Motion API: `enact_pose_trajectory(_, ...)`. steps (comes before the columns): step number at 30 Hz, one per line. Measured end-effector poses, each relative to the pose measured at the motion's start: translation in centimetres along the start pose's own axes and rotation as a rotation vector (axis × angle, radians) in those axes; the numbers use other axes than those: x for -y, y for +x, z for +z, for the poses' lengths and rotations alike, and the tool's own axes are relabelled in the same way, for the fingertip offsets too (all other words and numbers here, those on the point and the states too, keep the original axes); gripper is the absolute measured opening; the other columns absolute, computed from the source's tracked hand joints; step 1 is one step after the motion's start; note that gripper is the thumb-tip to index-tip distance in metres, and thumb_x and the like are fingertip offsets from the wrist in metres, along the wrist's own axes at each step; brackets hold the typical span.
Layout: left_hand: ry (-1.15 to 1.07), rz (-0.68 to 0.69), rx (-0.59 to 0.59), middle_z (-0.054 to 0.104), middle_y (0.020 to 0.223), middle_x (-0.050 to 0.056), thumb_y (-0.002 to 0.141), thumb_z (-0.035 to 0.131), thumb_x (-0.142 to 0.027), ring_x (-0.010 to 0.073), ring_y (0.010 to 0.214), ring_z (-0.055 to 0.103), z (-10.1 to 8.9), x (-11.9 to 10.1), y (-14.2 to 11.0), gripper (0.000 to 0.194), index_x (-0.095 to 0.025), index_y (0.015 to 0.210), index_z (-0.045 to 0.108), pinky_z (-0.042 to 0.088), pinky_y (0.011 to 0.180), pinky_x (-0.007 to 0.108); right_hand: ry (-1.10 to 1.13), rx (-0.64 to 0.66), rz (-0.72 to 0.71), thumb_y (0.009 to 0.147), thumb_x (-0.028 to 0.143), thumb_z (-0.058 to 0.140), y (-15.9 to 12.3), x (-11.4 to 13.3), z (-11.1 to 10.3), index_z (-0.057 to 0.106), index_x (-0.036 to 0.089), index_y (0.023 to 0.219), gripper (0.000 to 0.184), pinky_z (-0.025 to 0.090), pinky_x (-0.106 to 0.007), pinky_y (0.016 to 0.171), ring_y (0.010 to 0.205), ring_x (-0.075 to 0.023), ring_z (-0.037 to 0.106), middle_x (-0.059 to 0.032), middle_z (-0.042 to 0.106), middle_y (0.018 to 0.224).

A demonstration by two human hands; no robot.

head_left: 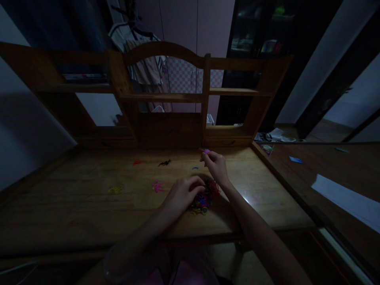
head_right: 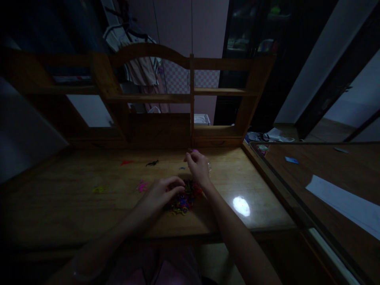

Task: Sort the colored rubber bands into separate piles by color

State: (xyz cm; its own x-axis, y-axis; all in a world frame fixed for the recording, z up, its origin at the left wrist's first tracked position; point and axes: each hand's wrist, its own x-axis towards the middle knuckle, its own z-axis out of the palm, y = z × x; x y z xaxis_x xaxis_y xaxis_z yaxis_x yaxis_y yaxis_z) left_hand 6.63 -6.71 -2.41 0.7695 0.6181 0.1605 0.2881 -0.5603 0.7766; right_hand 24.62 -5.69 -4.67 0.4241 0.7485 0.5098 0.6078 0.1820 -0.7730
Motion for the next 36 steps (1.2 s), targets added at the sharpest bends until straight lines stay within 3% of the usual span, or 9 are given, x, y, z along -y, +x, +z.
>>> enact_pose_trajectory(6,0.128,0.086,-0.062,0.066,0.094,0.002,0.086,0.06,-0.024,0.018,0.09,0.059,1.0,0.7,0.5,0.011,-0.021,0.087,0.07,0.043,0.083,0.029,-0.002,0.001,0.006,0.09,0.041,0.048,-0.1,0.0,0.0,0.069,0.018,0.068,0.039,0.039,-0.023,0.055,0.056,-0.0139,0.057,-0.0011,0.06,0.059)
enact_pose_trajectory(15,0.332,0.151,0.004,0.06,0.09,0.003,0.086,0.061,-0.023,0.0196,0.092,0.054,3.6,0.8,0.7,0.01,-0.021,0.084,0.071,0.043,0.082,0.031,0.011,-0.003,0.015,0.09,0.04,0.047,0.0,-0.1,-0.1,0.069,0.017,0.069,0.038,0.04,-0.023,0.055,0.057,-0.0138,0.057,-0.0019,0.063,0.063)
enact_pose_trajectory(24,0.197,0.14,-0.01,0.066,0.094,0.002,0.089,0.055,-0.021,0.0183,0.094,0.058,2.1,-0.2,0.5,0.015,-0.021,0.091,0.069,0.044,0.086,0.03,-0.015,-0.019,0.027,0.09,0.04,0.048,0.0,0.0,0.0,0.069,0.018,0.067,0.038,0.039,-0.023,0.056,0.057,-0.0136,0.056,-0.0015,0.062,0.061)
enact_pose_trajectory(36,-0.048,0.04,-0.052,0.07,0.104,0.005,0.088,0.053,-0.022,0.0191,0.095,0.063,-0.2,0.6,0.5,0.025,-0.022,0.103,0.073,0.049,0.086,0.03,-0.004,-0.005,-0.001,0.091,0.044,0.047,0.0,-0.2,0.1,0.07,0.017,0.069,0.041,0.039,-0.023,0.055,0.056,-0.0138,0.056,-0.0016,0.061,0.06)
